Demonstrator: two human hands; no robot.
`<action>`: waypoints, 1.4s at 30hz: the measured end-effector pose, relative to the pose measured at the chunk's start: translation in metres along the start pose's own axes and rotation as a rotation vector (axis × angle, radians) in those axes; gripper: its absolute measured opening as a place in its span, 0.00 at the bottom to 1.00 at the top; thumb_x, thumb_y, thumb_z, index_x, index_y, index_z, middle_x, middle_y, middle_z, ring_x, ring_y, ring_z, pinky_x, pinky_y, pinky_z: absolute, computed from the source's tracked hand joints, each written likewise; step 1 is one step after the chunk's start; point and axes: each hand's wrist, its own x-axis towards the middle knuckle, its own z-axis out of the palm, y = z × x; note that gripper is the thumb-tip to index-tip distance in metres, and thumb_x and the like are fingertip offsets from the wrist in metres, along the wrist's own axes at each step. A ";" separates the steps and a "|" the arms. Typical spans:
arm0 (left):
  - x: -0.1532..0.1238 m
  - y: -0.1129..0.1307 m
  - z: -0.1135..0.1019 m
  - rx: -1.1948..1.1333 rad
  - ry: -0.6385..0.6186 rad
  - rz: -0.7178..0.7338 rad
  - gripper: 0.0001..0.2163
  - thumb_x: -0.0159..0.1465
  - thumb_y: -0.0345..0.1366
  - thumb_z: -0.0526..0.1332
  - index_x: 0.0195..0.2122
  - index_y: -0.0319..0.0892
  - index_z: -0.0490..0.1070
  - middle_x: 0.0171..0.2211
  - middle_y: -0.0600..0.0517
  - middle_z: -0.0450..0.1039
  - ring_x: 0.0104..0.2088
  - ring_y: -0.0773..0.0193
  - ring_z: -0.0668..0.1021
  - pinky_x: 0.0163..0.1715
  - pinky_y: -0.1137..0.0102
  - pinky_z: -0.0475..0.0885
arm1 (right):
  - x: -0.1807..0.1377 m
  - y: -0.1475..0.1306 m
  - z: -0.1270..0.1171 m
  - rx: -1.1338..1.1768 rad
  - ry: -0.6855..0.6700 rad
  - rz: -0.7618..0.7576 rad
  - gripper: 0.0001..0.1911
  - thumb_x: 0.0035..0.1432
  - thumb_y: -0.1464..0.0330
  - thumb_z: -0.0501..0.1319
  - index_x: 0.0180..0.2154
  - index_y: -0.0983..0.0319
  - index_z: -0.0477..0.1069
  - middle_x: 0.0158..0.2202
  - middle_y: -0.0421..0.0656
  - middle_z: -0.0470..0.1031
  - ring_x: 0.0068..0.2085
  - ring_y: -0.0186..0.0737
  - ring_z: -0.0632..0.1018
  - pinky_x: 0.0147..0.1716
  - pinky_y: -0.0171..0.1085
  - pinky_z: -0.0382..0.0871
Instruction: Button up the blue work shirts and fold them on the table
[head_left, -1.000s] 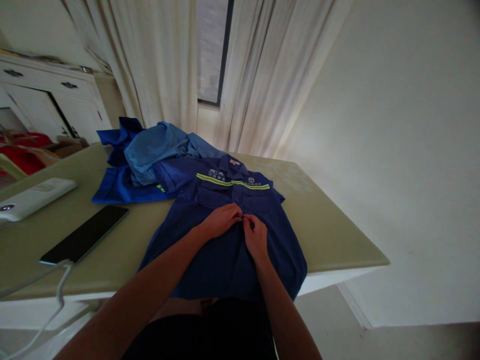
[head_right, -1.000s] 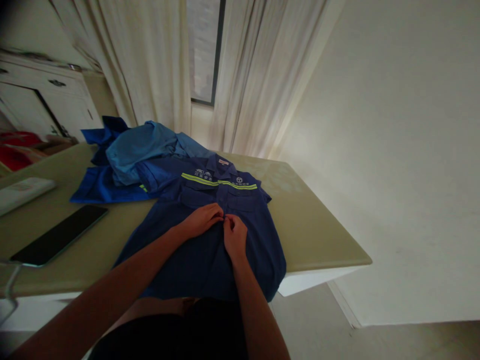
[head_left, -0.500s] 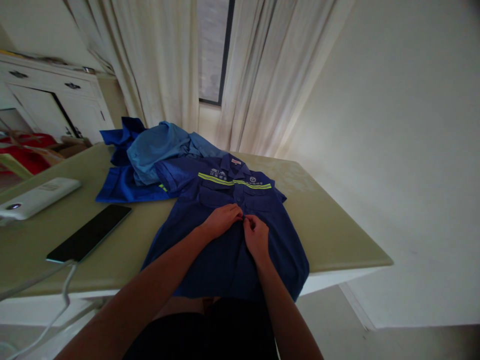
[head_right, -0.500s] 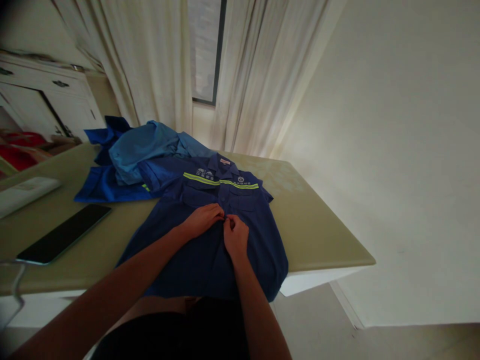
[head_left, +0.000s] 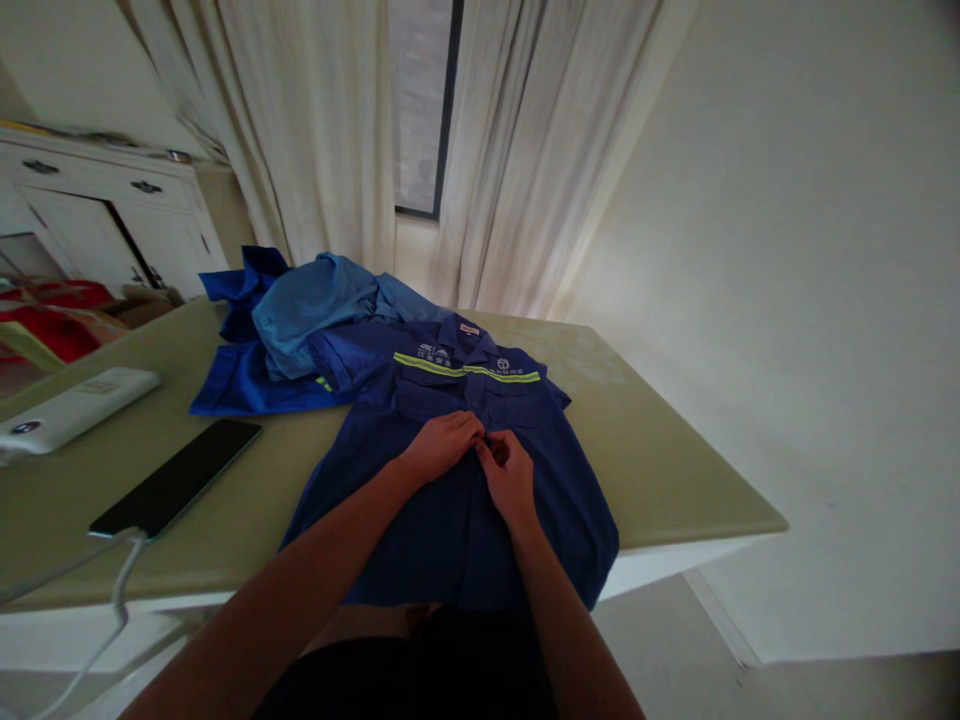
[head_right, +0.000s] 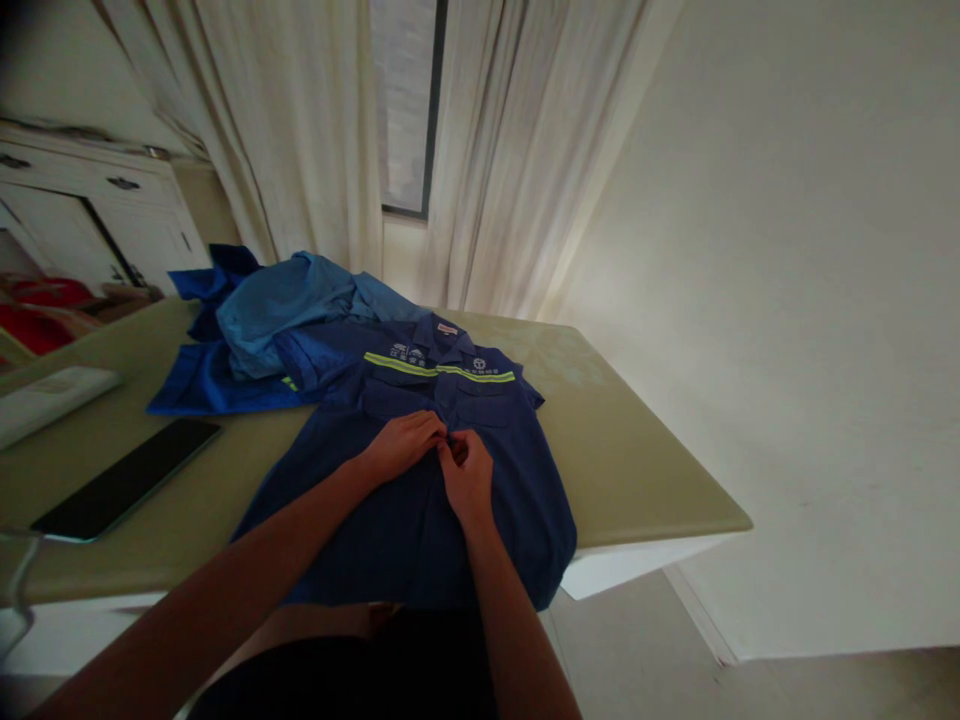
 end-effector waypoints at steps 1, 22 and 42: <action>0.000 0.000 0.001 -0.006 0.007 0.005 0.03 0.72 0.32 0.58 0.43 0.43 0.72 0.40 0.50 0.75 0.43 0.61 0.78 0.46 0.67 0.72 | 0.000 0.002 0.000 -0.005 0.015 -0.014 0.14 0.61 0.58 0.61 0.40 0.61 0.76 0.33 0.43 0.77 0.31 0.40 0.75 0.34 0.37 0.69; 0.002 0.006 -0.002 0.266 -0.005 0.176 0.06 0.73 0.34 0.56 0.42 0.40 0.72 0.39 0.48 0.75 0.40 0.59 0.77 0.42 0.65 0.72 | 0.002 0.000 0.000 -0.096 0.086 0.096 0.14 0.60 0.59 0.60 0.36 0.62 0.79 0.31 0.44 0.80 0.31 0.43 0.78 0.35 0.39 0.69; -0.001 0.006 -0.005 0.220 0.009 0.108 0.07 0.73 0.35 0.56 0.42 0.42 0.73 0.39 0.49 0.76 0.40 0.60 0.77 0.41 0.66 0.71 | -0.002 0.002 0.002 -0.207 0.067 -0.062 0.12 0.63 0.62 0.58 0.39 0.62 0.77 0.34 0.45 0.79 0.34 0.41 0.77 0.38 0.39 0.69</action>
